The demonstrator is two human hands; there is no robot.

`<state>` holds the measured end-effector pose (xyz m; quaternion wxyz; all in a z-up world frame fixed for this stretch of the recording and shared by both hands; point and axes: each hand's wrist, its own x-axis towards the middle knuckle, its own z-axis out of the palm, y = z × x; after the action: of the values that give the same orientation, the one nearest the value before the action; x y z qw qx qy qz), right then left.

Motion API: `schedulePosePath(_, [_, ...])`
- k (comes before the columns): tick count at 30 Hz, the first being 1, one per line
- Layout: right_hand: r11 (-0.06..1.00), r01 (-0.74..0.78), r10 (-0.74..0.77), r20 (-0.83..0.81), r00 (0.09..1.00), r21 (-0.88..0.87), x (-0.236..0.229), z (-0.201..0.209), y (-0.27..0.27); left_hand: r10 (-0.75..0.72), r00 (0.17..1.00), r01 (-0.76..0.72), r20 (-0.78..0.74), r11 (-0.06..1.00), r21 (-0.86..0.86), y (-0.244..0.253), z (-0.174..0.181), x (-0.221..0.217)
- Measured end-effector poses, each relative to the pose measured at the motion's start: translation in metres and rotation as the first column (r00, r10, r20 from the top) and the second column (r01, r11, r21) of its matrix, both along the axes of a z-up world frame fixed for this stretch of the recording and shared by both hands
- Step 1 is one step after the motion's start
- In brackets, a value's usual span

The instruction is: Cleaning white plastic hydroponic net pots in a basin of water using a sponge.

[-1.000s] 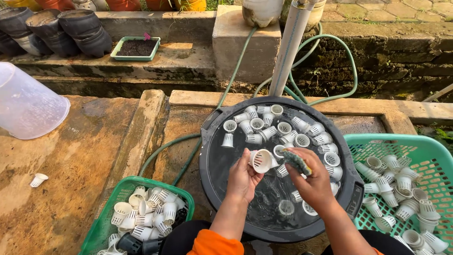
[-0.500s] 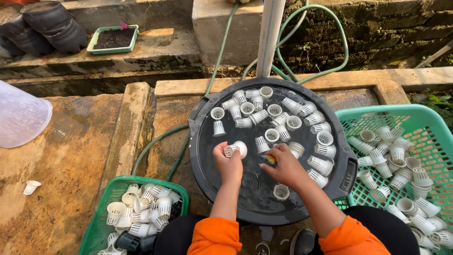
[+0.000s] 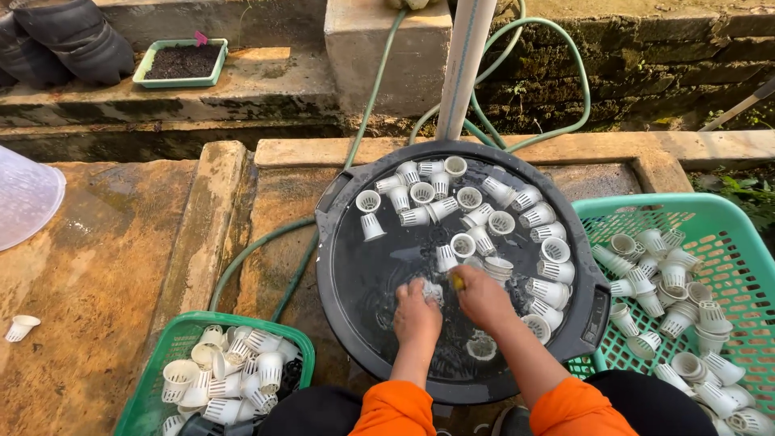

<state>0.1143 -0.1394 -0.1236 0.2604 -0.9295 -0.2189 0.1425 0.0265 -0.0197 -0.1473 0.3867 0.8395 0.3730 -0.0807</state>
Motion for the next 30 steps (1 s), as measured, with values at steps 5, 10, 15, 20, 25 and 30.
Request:
schedulePosePath(5, [0.994,-0.106,0.109,0.125,0.986,-0.028,-0.004,-0.042,-0.01,-0.131,0.97,0.08,0.203,0.967,0.243,-0.003,-0.041,-0.006])
schedulePosePath(10, [0.86,-0.341,0.381,0.032,0.924,-0.38,0.019,-0.15,-0.025,-0.294,0.915,0.334,-0.278,0.936,0.109,-0.002,-0.019,-0.002])
schedulePosePath(15, [0.987,0.052,-0.029,-0.147,0.989,0.15,0.03,-0.015,-0.011,0.068,0.984,-0.07,0.167,0.998,0.004,0.0,0.009,0.002])
schedulePosePath(20, [0.971,0.19,-0.155,-0.22,0.963,0.148,0.045,0.007,-0.033,0.247,0.957,-0.226,0.153,0.964,-0.139,0.008,-0.005,0.008])
schedulePosePath(25, [0.996,0.091,-0.093,-0.115,0.989,-0.023,0.043,-0.039,-0.053,0.217,0.971,-0.198,0.101,0.965,-0.173,0.003,0.014,-0.005])
schedulePosePath(30, [0.982,-0.051,0.055,0.018,0.998,-0.181,0.038,-0.091,-0.069,-0.167,0.985,0.172,-0.053,0.978,0.118,-0.001,0.012,-0.01])
